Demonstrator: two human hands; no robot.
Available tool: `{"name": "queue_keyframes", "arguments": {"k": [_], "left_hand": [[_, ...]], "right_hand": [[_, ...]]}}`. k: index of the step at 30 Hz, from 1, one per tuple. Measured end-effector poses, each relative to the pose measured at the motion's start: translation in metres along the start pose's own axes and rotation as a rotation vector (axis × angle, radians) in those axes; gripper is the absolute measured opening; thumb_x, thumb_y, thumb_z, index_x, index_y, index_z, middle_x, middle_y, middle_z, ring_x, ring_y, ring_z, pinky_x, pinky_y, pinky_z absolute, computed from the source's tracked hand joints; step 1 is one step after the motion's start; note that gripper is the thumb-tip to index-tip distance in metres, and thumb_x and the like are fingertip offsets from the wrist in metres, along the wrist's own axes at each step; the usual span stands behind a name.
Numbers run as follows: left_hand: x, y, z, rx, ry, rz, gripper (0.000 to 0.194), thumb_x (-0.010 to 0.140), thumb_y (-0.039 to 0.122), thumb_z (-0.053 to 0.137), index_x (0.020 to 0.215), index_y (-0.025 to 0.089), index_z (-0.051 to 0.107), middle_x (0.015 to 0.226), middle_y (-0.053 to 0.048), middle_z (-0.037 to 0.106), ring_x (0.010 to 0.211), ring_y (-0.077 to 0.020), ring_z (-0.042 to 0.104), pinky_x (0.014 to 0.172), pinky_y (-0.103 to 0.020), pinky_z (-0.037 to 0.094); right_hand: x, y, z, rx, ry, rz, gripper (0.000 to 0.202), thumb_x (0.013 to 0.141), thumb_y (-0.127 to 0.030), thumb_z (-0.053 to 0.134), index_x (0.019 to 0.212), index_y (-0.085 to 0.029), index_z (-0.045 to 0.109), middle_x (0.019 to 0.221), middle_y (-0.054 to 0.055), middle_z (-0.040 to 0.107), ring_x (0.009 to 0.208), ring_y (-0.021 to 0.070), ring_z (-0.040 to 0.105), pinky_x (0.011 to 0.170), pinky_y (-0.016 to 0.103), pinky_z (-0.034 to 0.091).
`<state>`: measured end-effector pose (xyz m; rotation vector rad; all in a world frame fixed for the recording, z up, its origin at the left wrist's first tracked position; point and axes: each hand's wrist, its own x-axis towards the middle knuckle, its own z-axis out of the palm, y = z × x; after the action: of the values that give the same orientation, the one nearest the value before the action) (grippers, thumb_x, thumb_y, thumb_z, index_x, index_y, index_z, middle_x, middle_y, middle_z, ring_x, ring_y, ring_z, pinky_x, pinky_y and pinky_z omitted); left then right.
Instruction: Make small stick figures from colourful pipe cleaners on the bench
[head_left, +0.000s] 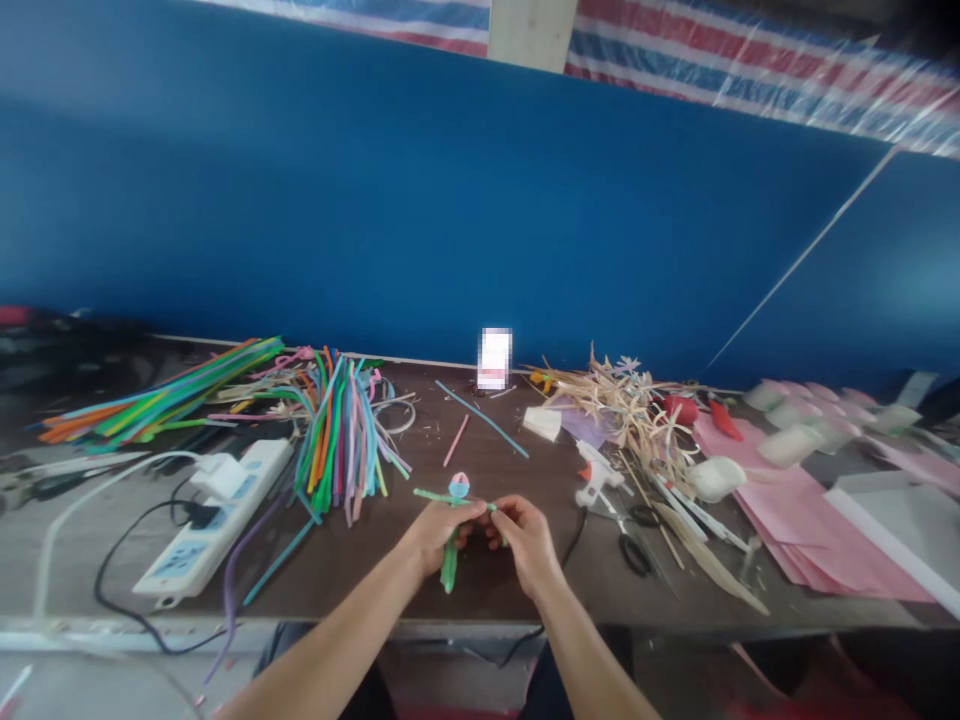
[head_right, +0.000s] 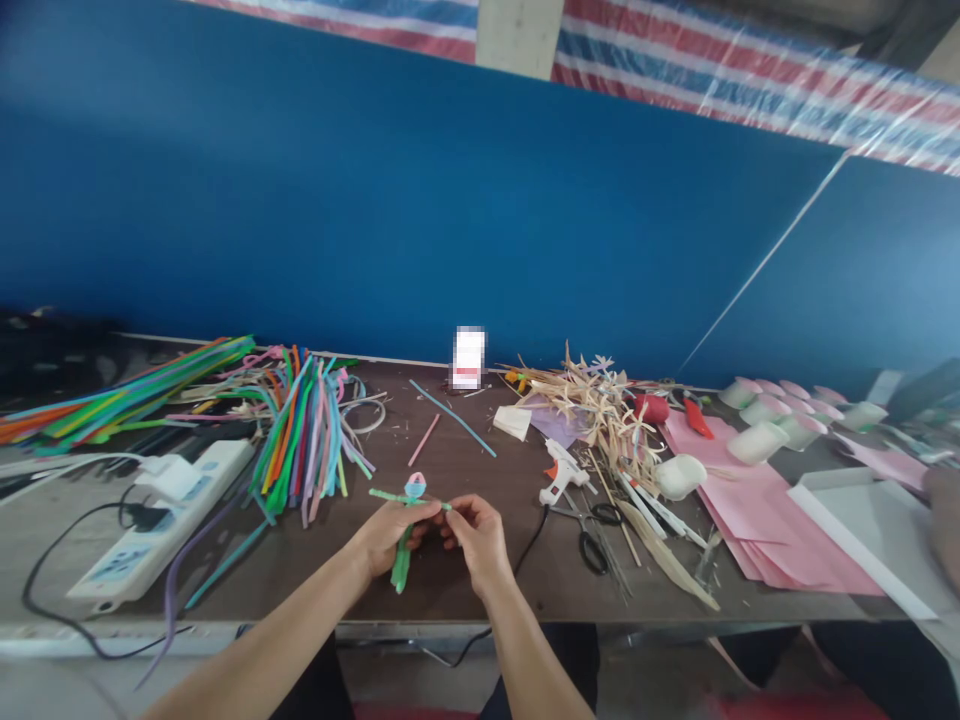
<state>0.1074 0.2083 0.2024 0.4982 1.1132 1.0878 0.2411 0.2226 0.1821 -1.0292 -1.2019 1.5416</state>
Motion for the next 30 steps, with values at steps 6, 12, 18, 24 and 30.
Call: {"name": "queue_keyframes", "arguments": {"k": [6, 12, 18, 24, 30], "left_hand": [[0.003, 0.000, 0.000, 0.018, -0.024, 0.020, 0.025, 0.052, 0.028, 0.071, 0.062, 0.009, 0.060, 0.053, 0.000, 0.055, 0.036, -0.0003, 0.029, 0.036, -0.015, 0.010], [0.006, -0.002, 0.000, -0.002, -0.005, 0.026, 0.025, 0.052, 0.028, 0.070, 0.063, 0.009, 0.058, 0.054, 0.000, 0.054, 0.037, -0.0006, 0.029, 0.036, -0.016, 0.011], [0.006, -0.003, -0.001, -0.038, 0.016, 0.062, 0.025, 0.053, 0.029, 0.069, 0.064, 0.010, 0.058, 0.056, 0.001, 0.053, 0.039, -0.0009, 0.028, 0.036, -0.016, 0.012], [0.005, -0.007, 0.000, -0.027, 0.019, 0.113, 0.027, 0.052, 0.031, 0.070, 0.063, 0.011, 0.056, 0.054, 0.002, 0.052, 0.039, -0.0014, 0.030, 0.036, -0.016, 0.013], [0.005, -0.010, 0.001, 0.004, 0.029, 0.138, 0.026, 0.053, 0.031, 0.069, 0.062, 0.011, 0.056, 0.050, 0.003, 0.051, 0.038, -0.0018, 0.029, 0.036, -0.016, 0.013]], "right_hand": [[0.007, -0.009, -0.005, -0.213, 0.046, -0.125, 0.005, 0.067, -0.023, 0.062, 0.066, -0.018, 0.061, 0.060, -0.001, 0.057, 0.057, 0.0126, 0.049, 0.053, 0.023, 0.040], [0.004, -0.026, -0.007, -0.625, 0.041, -0.467, 0.008, 0.071, -0.018, 0.056, 0.067, -0.021, 0.062, 0.071, 0.002, 0.056, 0.070, 0.0161, 0.051, 0.064, 0.025, 0.039], [-0.006, -0.027, -0.003, -0.658, 0.120, -0.378, 0.011, 0.074, -0.026, 0.052, 0.070, -0.018, 0.057, 0.062, 0.001, 0.057, 0.056, 0.0128, 0.052, 0.056, 0.023, 0.040], [-0.002, -0.021, 0.001, -0.315, 0.024, 0.062, 0.026, 0.072, -0.036, 0.051, 0.067, -0.013, 0.061, 0.062, 0.003, 0.062, 0.041, 0.0091, 0.050, 0.037, 0.018, 0.032], [0.000, -0.020, 0.005, -0.151, 0.046, 0.107, 0.028, 0.068, -0.039, 0.055, 0.068, -0.012, 0.062, 0.065, 0.004, 0.064, 0.042, 0.0070, 0.052, 0.037, 0.015, 0.031]]}}
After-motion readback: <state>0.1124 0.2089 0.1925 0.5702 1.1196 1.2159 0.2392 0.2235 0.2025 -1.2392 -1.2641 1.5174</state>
